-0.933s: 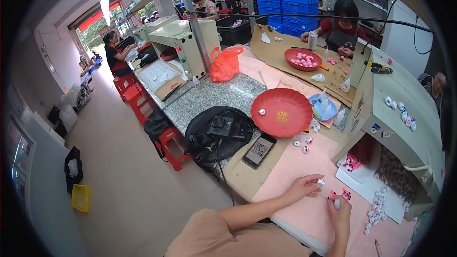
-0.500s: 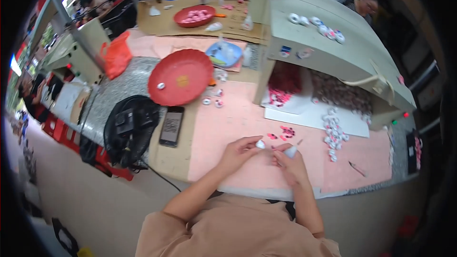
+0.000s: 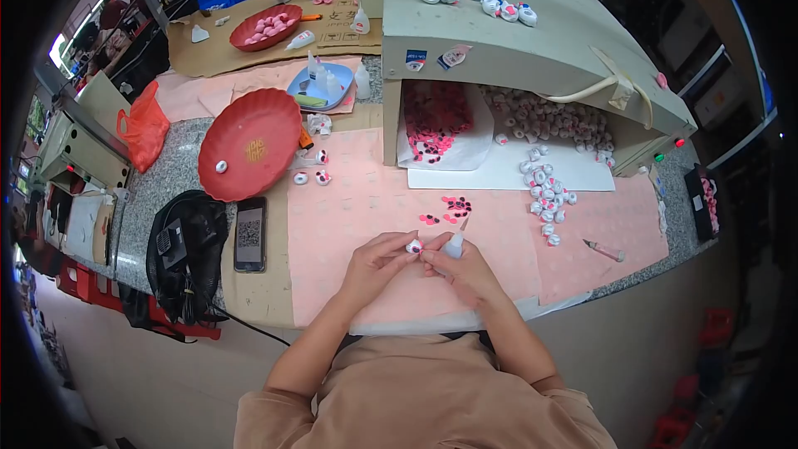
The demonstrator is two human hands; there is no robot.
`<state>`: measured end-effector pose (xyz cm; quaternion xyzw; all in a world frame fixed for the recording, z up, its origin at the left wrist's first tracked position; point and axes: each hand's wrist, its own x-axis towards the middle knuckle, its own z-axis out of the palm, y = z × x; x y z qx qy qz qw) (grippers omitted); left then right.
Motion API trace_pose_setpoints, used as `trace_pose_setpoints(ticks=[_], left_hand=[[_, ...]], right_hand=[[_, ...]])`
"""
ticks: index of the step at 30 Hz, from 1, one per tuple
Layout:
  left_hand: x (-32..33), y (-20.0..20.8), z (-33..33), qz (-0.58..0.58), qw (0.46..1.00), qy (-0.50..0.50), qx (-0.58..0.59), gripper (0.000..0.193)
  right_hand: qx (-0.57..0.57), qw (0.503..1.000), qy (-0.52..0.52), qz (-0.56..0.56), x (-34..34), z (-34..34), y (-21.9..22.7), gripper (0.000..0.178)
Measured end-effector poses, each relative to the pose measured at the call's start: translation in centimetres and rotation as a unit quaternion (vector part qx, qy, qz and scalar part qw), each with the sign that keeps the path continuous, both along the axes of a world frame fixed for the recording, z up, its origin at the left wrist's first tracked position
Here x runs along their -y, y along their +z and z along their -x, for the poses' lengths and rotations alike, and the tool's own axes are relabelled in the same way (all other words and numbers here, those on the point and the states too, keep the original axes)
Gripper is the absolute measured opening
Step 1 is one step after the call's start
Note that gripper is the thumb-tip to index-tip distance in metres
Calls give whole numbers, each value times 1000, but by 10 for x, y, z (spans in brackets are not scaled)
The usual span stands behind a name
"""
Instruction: Gluing small decorative bows onto toy head components on an assembly line.
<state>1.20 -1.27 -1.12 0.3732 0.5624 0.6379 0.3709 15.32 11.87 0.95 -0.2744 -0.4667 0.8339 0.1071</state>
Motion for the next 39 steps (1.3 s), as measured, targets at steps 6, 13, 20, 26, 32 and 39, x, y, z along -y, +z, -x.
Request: trace_pose_setpoints(ticks=[6,13,20,26,32,39], left_hand=[[1,-3,3,-7,998,4,-56,35],[-3,0,-3,-37,999,13,-11,31],[-8,4,-15,-13,990,45,132,26],[-14,-1,-20,-2,986,48,157,26],[-12,-7,-14,-3,980,24,196,25],[-7,0,-4,38,982,56,177,25]], right_hand=[[-1,1000,2,-1,-1,2,-2,9],[0,997,-13,-79,0,1,-9,13],[-73,987,-40,-136,4,5,-4,21],[-60,989,-37,-129,-1,3,-18,20],[-56,995,-46,-70,2,6,-12,17],[-50,995,-30,-82,0,1,-9,21]])
